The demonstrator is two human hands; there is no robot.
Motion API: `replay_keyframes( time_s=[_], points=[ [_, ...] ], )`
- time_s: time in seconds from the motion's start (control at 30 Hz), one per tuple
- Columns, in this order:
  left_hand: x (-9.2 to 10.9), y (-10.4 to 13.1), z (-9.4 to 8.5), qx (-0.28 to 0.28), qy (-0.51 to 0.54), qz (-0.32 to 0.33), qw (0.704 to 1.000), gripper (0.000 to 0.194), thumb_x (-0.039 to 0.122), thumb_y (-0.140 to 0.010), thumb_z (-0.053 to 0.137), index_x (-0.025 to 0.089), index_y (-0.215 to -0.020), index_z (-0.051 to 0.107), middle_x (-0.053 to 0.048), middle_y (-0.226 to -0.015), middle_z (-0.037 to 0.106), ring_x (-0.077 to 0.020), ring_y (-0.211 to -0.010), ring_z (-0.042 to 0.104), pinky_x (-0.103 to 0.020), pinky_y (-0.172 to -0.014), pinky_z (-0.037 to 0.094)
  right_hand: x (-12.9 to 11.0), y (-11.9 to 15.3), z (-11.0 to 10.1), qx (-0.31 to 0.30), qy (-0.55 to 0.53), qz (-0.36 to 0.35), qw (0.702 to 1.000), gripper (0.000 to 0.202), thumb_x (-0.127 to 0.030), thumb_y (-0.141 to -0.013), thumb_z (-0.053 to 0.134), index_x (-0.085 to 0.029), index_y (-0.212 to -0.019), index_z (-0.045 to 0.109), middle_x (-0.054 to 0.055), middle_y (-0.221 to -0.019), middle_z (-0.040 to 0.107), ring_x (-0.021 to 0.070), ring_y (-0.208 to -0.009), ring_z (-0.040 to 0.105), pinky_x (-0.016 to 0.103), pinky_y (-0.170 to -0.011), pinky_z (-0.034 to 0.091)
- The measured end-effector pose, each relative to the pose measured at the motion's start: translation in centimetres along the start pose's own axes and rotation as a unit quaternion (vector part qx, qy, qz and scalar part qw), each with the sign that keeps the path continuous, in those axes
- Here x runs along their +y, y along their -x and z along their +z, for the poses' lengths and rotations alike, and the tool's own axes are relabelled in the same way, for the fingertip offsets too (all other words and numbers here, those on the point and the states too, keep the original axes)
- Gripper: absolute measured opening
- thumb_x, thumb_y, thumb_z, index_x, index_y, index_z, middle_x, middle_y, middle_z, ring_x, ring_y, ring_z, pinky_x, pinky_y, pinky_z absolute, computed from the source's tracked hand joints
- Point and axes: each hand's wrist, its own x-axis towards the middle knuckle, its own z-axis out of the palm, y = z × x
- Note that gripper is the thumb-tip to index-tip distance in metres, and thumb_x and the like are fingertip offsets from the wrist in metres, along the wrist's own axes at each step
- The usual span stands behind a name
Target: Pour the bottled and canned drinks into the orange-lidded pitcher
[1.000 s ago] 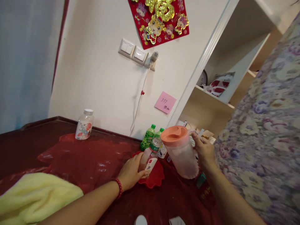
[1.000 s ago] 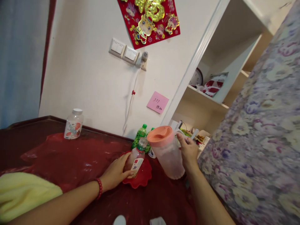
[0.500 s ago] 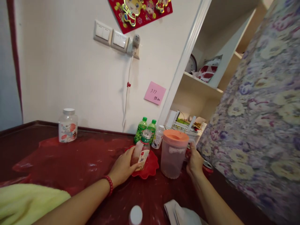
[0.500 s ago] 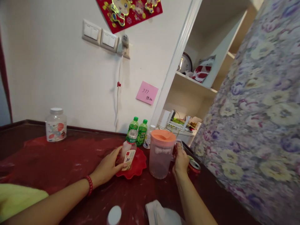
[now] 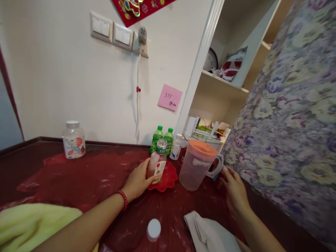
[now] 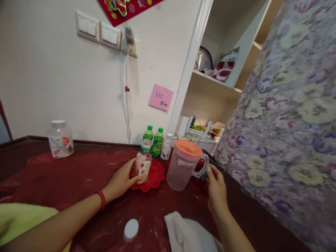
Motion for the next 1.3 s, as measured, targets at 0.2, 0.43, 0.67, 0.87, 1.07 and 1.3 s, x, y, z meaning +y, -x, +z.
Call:
replay_keyframes(
  time_s=[0.2, 0.43, 0.67, 0.87, 1.07, 1.3],
  points=[
    [-0.1, 0.1, 0.2, 0.009, -0.001, 0.004, 1.0, 0.066, 0.038, -0.085, 0.067, 0.016, -0.143, 0.046, -0.021, -0.146, 0.061, -0.0371, -0.131, 0.06, -0.053, -0.109, 0.047, -5.0, 9.0, 0.6, -0.164, 0.1, -0.101, 0.976, 0.032, -0.054, -0.085, 0.073, -0.025, -0.097, 0.072, 0.002, -0.097, 0.071, 0.0194, -0.091, 0.065, 0.028, -0.08, 0.052],
    [-0.1, 0.2, 0.3, 0.012, -0.011, 0.004, 1.0, 0.062, 0.035, -0.086, 0.069, 0.018, -0.142, 0.048, -0.019, -0.144, 0.063, -0.0364, -0.131, 0.061, -0.049, -0.108, 0.049, -5.0, 16.1, 5.8, -0.63, 0.329, -0.15, 0.687, 0.052, -0.024, -0.081, 0.082, -0.029, -0.132, 0.071, 0.008, -0.122, 0.068, 0.0285, -0.111, 0.062, 0.043, -0.098, 0.047],
    [0.0, 0.3, 0.2, 0.014, -0.018, -0.002, 1.0, 0.059, 0.036, -0.087, 0.07, 0.02, -0.139, 0.05, -0.016, -0.141, 0.066, -0.0345, -0.13, 0.063, -0.045, -0.107, 0.049, -3.4, 17.1, 7.5, -0.657, 0.399, -0.161, 0.619, 0.052, -0.022, -0.077, 0.084, -0.029, -0.127, 0.073, 0.011, -0.122, 0.067, 0.033, -0.112, 0.06, 0.047, -0.097, 0.048],
    [-0.6, 0.5, 0.5, 0.014, -0.002, 0.015, 1.0, 0.059, 0.036, -0.088, 0.069, 0.02, -0.141, 0.05, -0.016, -0.147, 0.062, -0.034, -0.133, 0.06, -0.046, -0.111, 0.046, -7.9, 10.9, 9.2, -0.537, 0.215, -0.292, 0.762, 0.026, -0.025, -0.095, 0.062, -0.024, -0.12, 0.07, 0.009, -0.115, 0.067, 0.0236, -0.107, 0.062, 0.039, -0.094, 0.048],
    [-0.1, 0.7, 0.3, 0.009, -0.007, -0.028, 1.0, 0.07, 0.029, -0.084, 0.07, 0.02, -0.148, 0.046, -0.017, -0.152, 0.057, -0.0354, -0.137, 0.057, -0.049, -0.115, 0.043, -11.6, 2.9, 15.0, -0.37, 0.209, -0.376, 0.824, 0.034, -0.037, -0.094, 0.061, -0.023, -0.122, 0.072, 0.009, -0.11, 0.068, 0.0236, -0.101, 0.062, 0.039, -0.091, 0.048],
    [0.2, 0.8, 0.2, 0.007, -0.004, -0.029, 1.0, 0.071, 0.031, -0.084, 0.072, 0.018, -0.149, 0.046, -0.016, -0.151, 0.058, -0.0342, -0.137, 0.057, -0.046, -0.115, 0.043, -11.7, 2.6, 18.7, -0.456, 0.286, -0.351, 0.766, 0.033, -0.032, -0.092, 0.064, -0.02, -0.119, 0.078, 0.01, -0.107, 0.069, 0.0223, -0.095, 0.065, 0.036, -0.085, 0.048]
  ],
)
